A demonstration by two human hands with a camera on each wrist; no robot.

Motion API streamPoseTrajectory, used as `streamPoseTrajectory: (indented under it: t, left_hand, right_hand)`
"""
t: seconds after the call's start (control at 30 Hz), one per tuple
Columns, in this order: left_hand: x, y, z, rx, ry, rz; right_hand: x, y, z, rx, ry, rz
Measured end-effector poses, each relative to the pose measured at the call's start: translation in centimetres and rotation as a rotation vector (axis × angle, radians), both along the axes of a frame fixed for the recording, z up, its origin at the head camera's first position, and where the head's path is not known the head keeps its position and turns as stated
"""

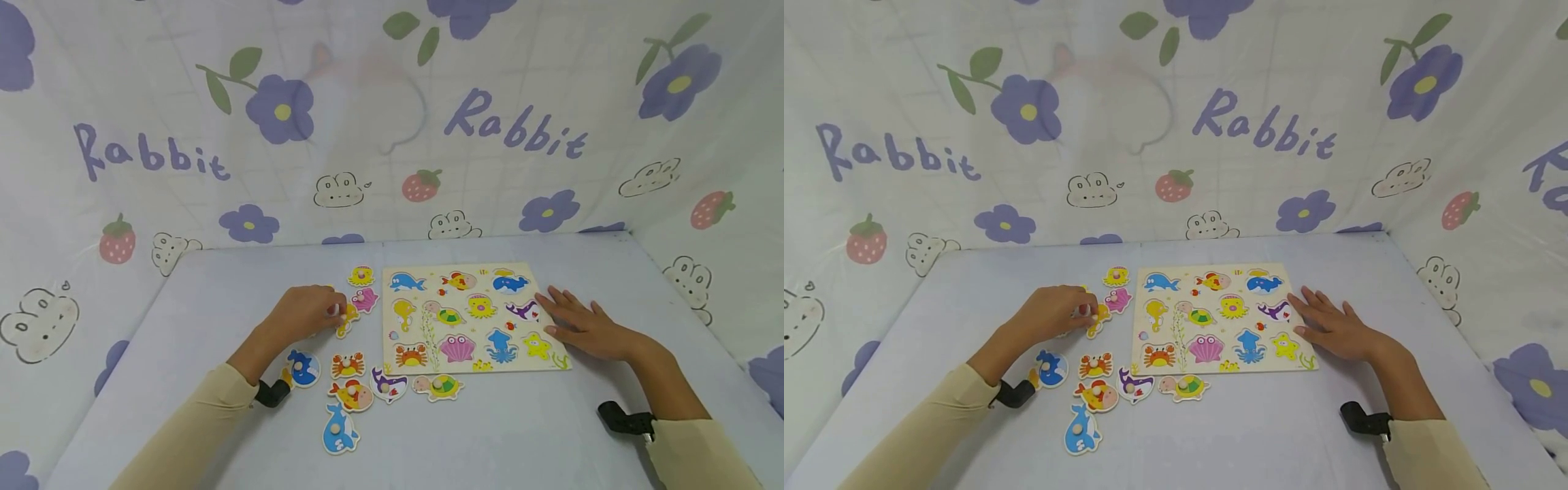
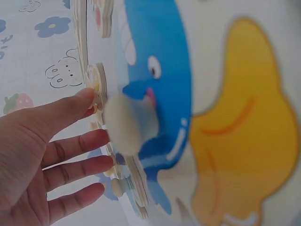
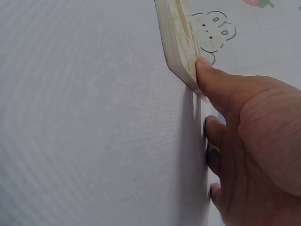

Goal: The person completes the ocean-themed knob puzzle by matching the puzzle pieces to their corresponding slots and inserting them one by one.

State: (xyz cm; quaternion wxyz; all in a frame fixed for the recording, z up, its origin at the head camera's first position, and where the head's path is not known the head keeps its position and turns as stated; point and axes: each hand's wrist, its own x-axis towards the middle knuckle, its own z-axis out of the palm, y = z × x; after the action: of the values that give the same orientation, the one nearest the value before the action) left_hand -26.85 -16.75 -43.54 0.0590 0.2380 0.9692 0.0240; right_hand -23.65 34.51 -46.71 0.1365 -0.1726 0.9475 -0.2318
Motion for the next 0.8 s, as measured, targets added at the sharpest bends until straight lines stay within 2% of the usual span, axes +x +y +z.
streamPoseTrajectory:
  t: [0.2, 0.4, 0.6, 0.8]
  left_hand:
    - [0.0, 0.0, -0.1, -0.005, 0.012, -0.017]
    - [0.2, 0.2, 0.4, 0.019, 0.057, -0.043]
    - [0.0, 1.6, 1.1, 0.047, 0.064, -0.068]
    - [-0.2, 3.2, 1.2, 0.057, 0.066, -0.093]
  right_hand:
    - [0.1, 0.0, 0.1, 0.0, -0.007, -0.006]
    - [0.0, 0.1, 0.1, 0.002, -0.006, -0.005]
    - [0.0, 0.2, -0.1, -0.007, -0.008, -0.014]
    - [0.0, 0.2, -0.1, -0.011, -0.009, -0.008]
